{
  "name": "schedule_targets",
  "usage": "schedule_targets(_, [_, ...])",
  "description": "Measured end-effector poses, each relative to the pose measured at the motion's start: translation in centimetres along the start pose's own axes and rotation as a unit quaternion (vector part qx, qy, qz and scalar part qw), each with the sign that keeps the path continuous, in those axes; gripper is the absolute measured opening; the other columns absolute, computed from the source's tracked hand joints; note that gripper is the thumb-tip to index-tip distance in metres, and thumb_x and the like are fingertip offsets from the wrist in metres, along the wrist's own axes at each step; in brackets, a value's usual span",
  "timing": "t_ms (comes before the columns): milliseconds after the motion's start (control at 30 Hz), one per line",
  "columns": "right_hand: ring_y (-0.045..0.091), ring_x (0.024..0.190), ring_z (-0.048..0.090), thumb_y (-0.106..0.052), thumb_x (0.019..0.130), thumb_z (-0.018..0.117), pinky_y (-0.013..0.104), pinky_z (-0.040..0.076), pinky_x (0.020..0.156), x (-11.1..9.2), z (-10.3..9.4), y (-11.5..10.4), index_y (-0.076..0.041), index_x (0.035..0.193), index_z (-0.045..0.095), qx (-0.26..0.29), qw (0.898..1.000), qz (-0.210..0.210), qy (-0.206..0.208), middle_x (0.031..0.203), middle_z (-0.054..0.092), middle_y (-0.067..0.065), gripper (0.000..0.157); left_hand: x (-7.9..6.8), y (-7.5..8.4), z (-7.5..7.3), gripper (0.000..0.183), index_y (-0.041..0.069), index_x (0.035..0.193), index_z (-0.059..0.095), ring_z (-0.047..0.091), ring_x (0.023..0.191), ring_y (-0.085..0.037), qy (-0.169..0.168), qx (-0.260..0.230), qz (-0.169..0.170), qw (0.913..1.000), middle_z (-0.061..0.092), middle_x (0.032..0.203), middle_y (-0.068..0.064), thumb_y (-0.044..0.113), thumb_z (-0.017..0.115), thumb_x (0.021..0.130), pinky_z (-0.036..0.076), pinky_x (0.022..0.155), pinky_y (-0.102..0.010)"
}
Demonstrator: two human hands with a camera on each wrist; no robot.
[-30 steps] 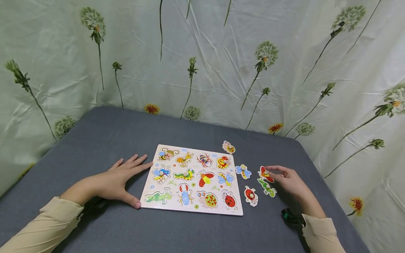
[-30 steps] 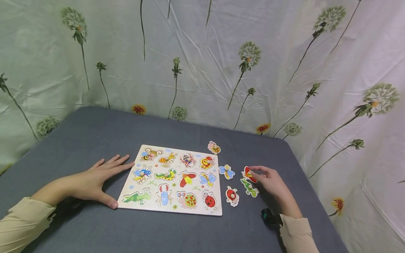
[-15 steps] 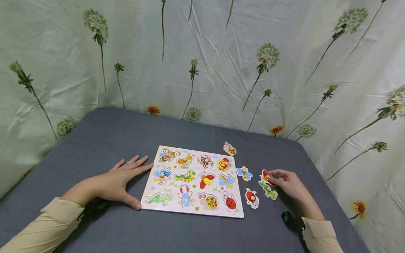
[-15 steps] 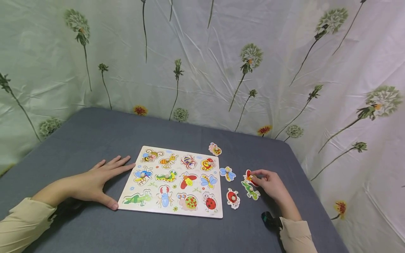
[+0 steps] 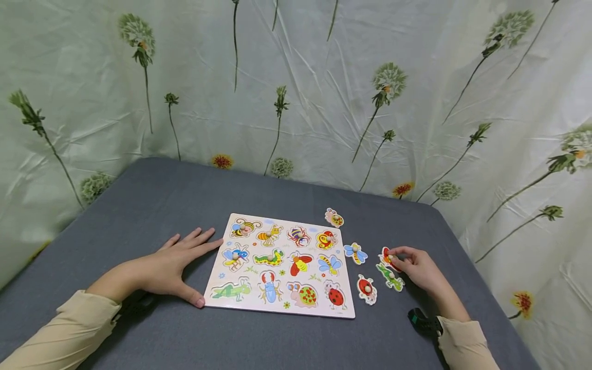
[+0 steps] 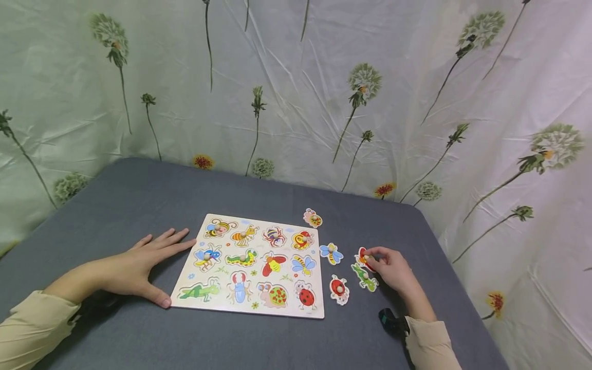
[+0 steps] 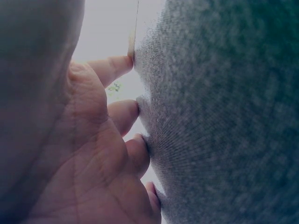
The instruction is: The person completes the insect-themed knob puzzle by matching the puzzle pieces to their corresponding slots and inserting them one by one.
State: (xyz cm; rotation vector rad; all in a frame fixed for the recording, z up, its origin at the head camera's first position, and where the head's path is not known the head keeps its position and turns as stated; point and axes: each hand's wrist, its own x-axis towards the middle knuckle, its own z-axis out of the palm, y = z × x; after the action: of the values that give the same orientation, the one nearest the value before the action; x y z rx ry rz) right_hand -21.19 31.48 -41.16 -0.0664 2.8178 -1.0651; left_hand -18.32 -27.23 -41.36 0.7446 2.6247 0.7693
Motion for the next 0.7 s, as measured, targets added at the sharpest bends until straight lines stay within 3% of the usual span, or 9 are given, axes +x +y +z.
schedule_targets(700, [0.007, 0.049, 0.034, -0.018, 0.106, 0.068, 0.026, 0.031, 0.049, 0.19, 0.21, 0.06, 0.007, 0.128, 0.068, 0.004, 0.999, 0.041, 0.013, 0.061, 0.039, -0.006, 0.034, -0.14, -0.31, 0.22, 0.128, 0.023, 0.172, 0.03, 0.003, 0.165, -0.055, 0.003, 0.004, -0.002, 1.0, 0.011, 0.181, -0.019, 0.066, 0.094, 0.069, 0.0, 0.12, -0.083])
